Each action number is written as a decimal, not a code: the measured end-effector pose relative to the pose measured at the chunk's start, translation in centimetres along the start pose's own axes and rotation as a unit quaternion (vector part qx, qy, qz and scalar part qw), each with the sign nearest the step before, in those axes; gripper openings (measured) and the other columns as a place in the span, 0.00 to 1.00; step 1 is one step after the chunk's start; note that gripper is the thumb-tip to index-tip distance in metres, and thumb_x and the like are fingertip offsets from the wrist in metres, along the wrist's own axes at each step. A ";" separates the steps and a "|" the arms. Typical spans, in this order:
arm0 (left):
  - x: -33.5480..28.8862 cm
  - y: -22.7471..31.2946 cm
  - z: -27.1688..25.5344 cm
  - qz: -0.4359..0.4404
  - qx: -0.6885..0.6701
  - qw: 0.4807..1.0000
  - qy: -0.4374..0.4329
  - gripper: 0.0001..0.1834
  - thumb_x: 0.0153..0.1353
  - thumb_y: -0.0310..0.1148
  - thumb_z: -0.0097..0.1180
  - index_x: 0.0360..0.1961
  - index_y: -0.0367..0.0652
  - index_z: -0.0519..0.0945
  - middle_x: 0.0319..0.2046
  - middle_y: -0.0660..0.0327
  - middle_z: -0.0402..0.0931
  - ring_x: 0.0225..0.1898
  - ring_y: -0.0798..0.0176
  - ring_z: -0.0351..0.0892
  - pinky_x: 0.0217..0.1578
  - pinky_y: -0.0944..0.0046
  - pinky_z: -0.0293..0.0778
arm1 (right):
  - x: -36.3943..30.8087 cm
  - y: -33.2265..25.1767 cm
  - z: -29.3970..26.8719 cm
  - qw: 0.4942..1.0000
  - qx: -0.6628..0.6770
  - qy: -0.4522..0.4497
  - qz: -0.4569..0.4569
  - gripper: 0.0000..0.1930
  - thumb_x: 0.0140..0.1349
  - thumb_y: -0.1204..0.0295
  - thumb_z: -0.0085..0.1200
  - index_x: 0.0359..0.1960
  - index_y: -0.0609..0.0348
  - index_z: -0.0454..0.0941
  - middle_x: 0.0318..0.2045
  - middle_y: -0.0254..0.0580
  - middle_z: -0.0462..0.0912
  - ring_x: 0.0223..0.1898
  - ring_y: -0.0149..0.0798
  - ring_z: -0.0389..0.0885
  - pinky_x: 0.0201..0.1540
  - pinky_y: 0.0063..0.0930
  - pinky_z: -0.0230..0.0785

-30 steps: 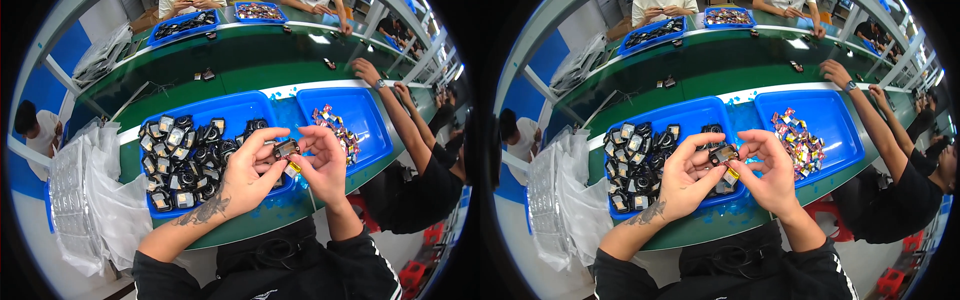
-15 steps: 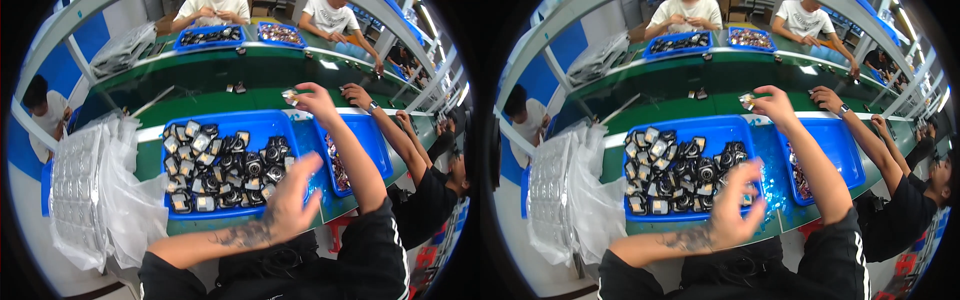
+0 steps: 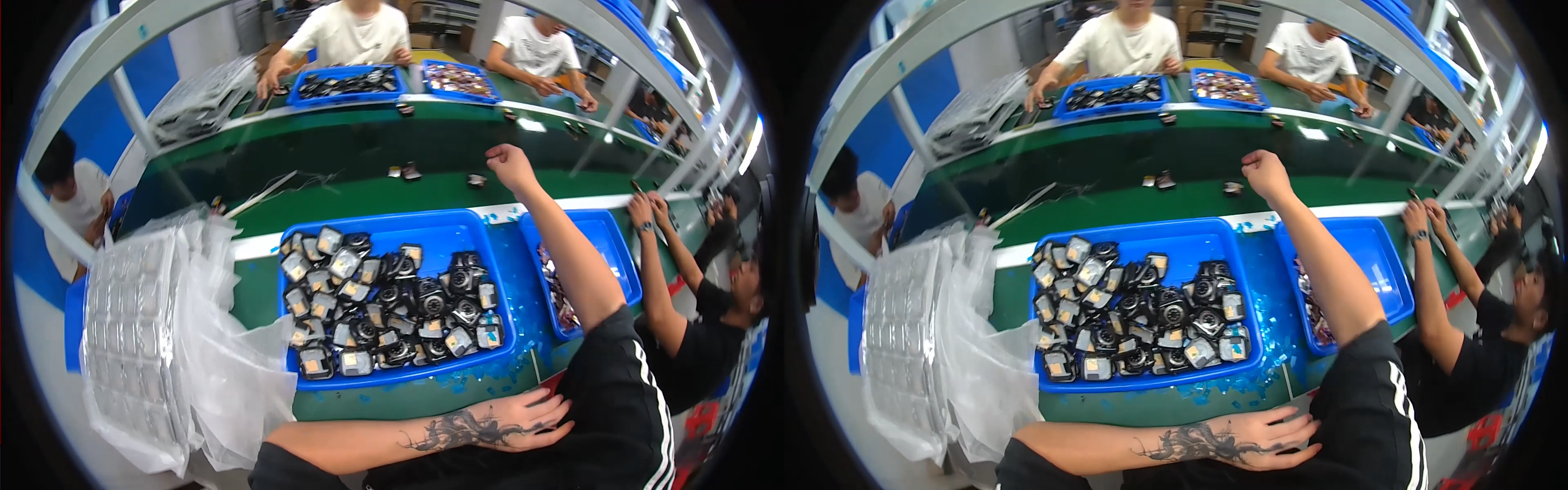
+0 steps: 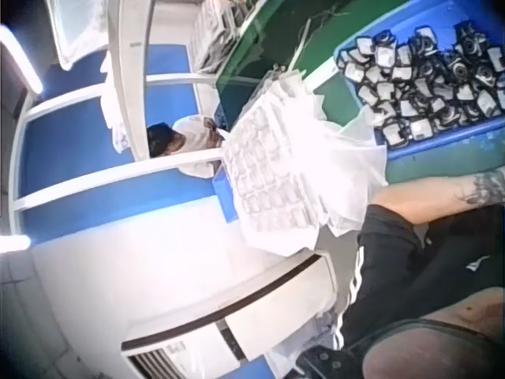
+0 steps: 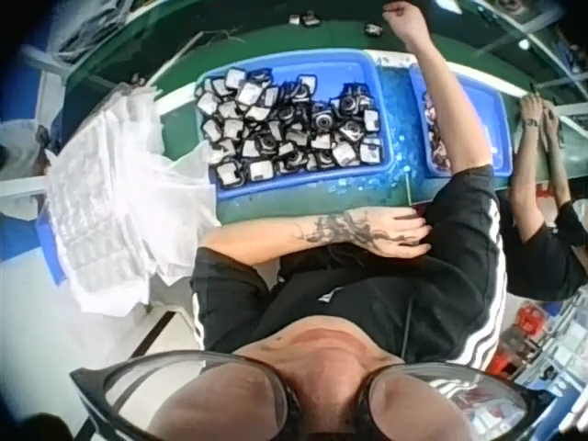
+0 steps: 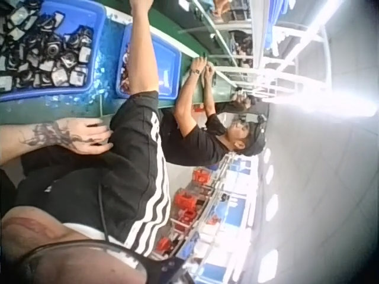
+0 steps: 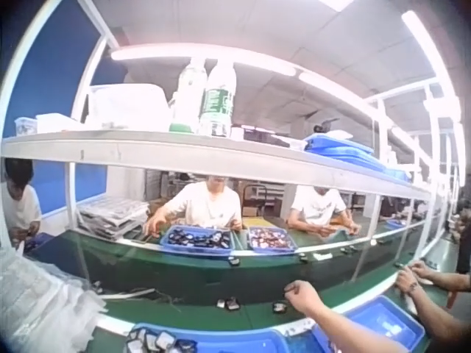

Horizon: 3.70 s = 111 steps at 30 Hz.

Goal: Assembling small electronic modules by inserting circuit boards into watch-like housings on a factory assembly line.

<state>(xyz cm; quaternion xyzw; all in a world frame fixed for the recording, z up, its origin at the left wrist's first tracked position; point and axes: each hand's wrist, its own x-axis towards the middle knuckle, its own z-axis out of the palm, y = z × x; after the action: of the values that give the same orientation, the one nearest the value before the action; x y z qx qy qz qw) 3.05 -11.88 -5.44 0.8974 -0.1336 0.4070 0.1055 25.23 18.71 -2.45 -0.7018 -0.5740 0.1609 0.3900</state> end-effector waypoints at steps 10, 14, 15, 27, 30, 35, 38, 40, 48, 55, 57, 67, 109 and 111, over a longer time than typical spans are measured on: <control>-0.3 0.5 0.4 -0.012 -0.043 0.999 -0.025 0.17 0.53 0.35 0.50 0.44 0.42 0.79 0.31 0.61 0.75 0.38 0.60 0.76 0.47 0.57 0.71 | -15.3 -15.6 12.3 0.791 -0.018 -0.314 -0.525 0.28 0.59 0.49 0.57 0.58 0.49 0.72 0.62 0.57 0.64 0.66 0.58 0.59 0.64 0.53 0.57; -0.9 0.6 1.3 -0.018 -0.021 0.999 -0.018 0.20 0.53 0.37 0.50 0.46 0.42 0.77 0.35 0.60 0.76 0.39 0.61 0.76 0.43 0.62 0.71 | -16.3 -15.6 10.7 0.808 -0.063 -0.310 -0.497 0.24 0.60 0.54 0.57 0.54 0.52 0.73 0.57 0.50 0.69 0.60 0.53 0.66 0.59 0.49 0.63; -0.9 0.6 1.3 -0.024 -0.017 0.999 -0.016 0.20 0.53 0.37 0.50 0.46 0.42 0.77 0.35 0.60 0.76 0.39 0.61 0.76 0.43 0.62 0.71 | -16.3 -15.2 9.8 0.823 -0.077 -0.333 -0.454 0.23 0.60 0.56 0.56 0.54 0.52 0.74 0.54 0.48 0.72 0.58 0.52 0.68 0.57 0.49 0.63; 0.1 -1.3 -0.9 -0.081 -0.022 0.994 0.075 0.23 0.54 0.31 0.55 0.52 0.34 0.75 0.44 0.52 0.75 0.48 0.53 0.76 0.52 0.56 0.73 | -16.3 -11.2 1.3 0.911 -0.034 -0.189 -0.365 0.15 0.55 0.79 0.57 0.46 0.56 0.80 0.39 0.45 0.83 0.44 0.50 0.79 0.51 0.40 0.69; 1.6 -2.2 -2.0 -0.185 -0.063 0.961 0.197 0.26 0.45 0.21 0.63 0.50 0.35 0.76 0.48 0.47 0.73 0.53 0.48 0.73 0.48 0.54 0.75 | -16.9 -10.9 -0.3 0.940 0.054 -0.119 -0.316 0.13 0.54 0.81 0.57 0.42 0.58 0.81 0.34 0.46 0.84 0.37 0.51 0.81 0.44 0.39 0.73; 1.9 -5.0 -5.0 -0.416 0.025 0.812 0.409 0.42 0.48 0.26 0.64 0.63 0.32 0.56 0.60 0.49 0.57 0.58 0.55 0.60 0.56 0.54 0.61 | -20.9 -11.4 -5.3 0.953 0.260 -0.001 -0.155 0.06 0.56 0.80 0.58 0.36 0.63 0.82 0.34 0.41 0.81 0.34 0.33 0.83 0.35 0.24 0.78; 2.1 -6.8 -5.7 -0.499 -0.217 0.755 0.366 0.21 0.64 0.28 0.52 0.57 0.35 0.65 0.50 0.55 0.69 0.49 0.64 0.69 0.47 0.65 0.67 | -23.5 -9.6 -7.4 0.947 0.291 -0.032 -0.134 0.08 0.57 0.79 0.59 0.38 0.64 0.82 0.35 0.42 0.81 0.37 0.34 0.83 0.37 0.24 0.79; 1.9 -7.1 -5.4 -0.527 -0.362 0.693 0.334 0.12 0.71 0.30 0.46 0.51 0.35 0.70 0.38 0.58 0.77 0.35 0.69 0.76 0.36 0.72 0.72 | -24.2 -8.3 -8.1 0.951 0.251 -0.050 -0.174 0.05 0.58 0.77 0.60 0.36 0.63 0.83 0.34 0.43 0.82 0.37 0.37 0.83 0.39 0.28 0.78; 2.1 -7.5 -5.1 -0.571 -0.440 0.611 0.326 0.10 0.70 0.29 0.46 0.49 0.37 0.69 0.39 0.50 0.80 0.34 0.60 0.83 0.35 0.66 0.79 | -17.8 5.1 -16.3 0.980 -0.184 -0.067 -0.042 0.08 0.52 0.73 0.63 0.34 0.57 0.84 0.35 0.44 0.83 0.39 0.47 0.81 0.44 0.38 0.73; 2.0 -7.8 -6.4 -0.557 -0.421 0.618 0.360 0.18 0.68 0.24 0.44 0.59 0.40 0.64 0.49 0.50 0.77 0.41 0.60 0.81 0.41 0.65 0.77 | -16.7 6.2 -16.1 0.942 -0.261 -0.148 -0.148 0.05 0.52 0.73 0.62 0.31 0.57 0.80 0.33 0.45 0.79 0.39 0.49 0.79 0.43 0.41 0.71; 2.3 -8.0 -6.7 -0.563 -0.408 0.615 0.372 0.18 0.68 0.25 0.46 0.59 0.42 0.66 0.47 0.55 0.76 0.41 0.64 0.78 0.38 0.68 0.75 | -17.0 6.6 -16.6 0.952 -0.222 -0.124 -0.170 0.08 0.50 0.76 0.62 0.32 0.60 0.78 0.31 0.46 0.78 0.38 0.49 0.79 0.42 0.41 0.71; 2.7 -8.3 -8.3 -0.541 -0.278 0.760 0.229 0.15 0.61 0.22 0.58 0.50 0.34 0.76 0.48 0.58 0.71 0.39 0.74 0.74 0.39 0.73 0.73 | -21.0 -1.3 -16.8 0.992 -0.051 0.004 -0.112 0.03 0.61 0.79 0.54 0.35 0.64 0.74 0.30 0.39 0.79 0.31 0.33 0.78 0.35 0.26 0.72; 1.5 -10.2 -9.6 -0.544 -0.200 0.721 0.379 0.07 0.59 0.26 0.63 0.35 0.33 0.84 0.36 0.62 0.76 0.34 0.74 0.75 0.30 0.76 0.69 | -18.0 -1.8 -9.5 0.884 -0.353 -0.214 -0.219 0.16 0.50 0.69 0.66 0.43 0.53 0.84 0.40 0.38 0.82 0.48 0.42 0.75 0.51 0.42 0.64; 1.3 -10.3 -9.8 -0.533 -0.205 0.718 0.397 0.07 0.59 0.26 0.63 0.35 0.32 0.84 0.37 0.62 0.75 0.33 0.74 0.75 0.31 0.76 0.70 | -18.1 -2.3 -9.7 0.891 -0.330 -0.208 -0.232 0.16 0.49 0.69 0.66 0.42 0.53 0.83 0.39 0.37 0.81 0.48 0.43 0.74 0.50 0.41 0.62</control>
<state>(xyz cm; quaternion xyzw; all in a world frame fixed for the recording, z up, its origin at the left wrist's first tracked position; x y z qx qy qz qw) 0.39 0.55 1.02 0.5324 0.3411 0.5650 0.5300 24.99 -1.53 1.45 -0.5876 -0.8084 0.0099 0.0337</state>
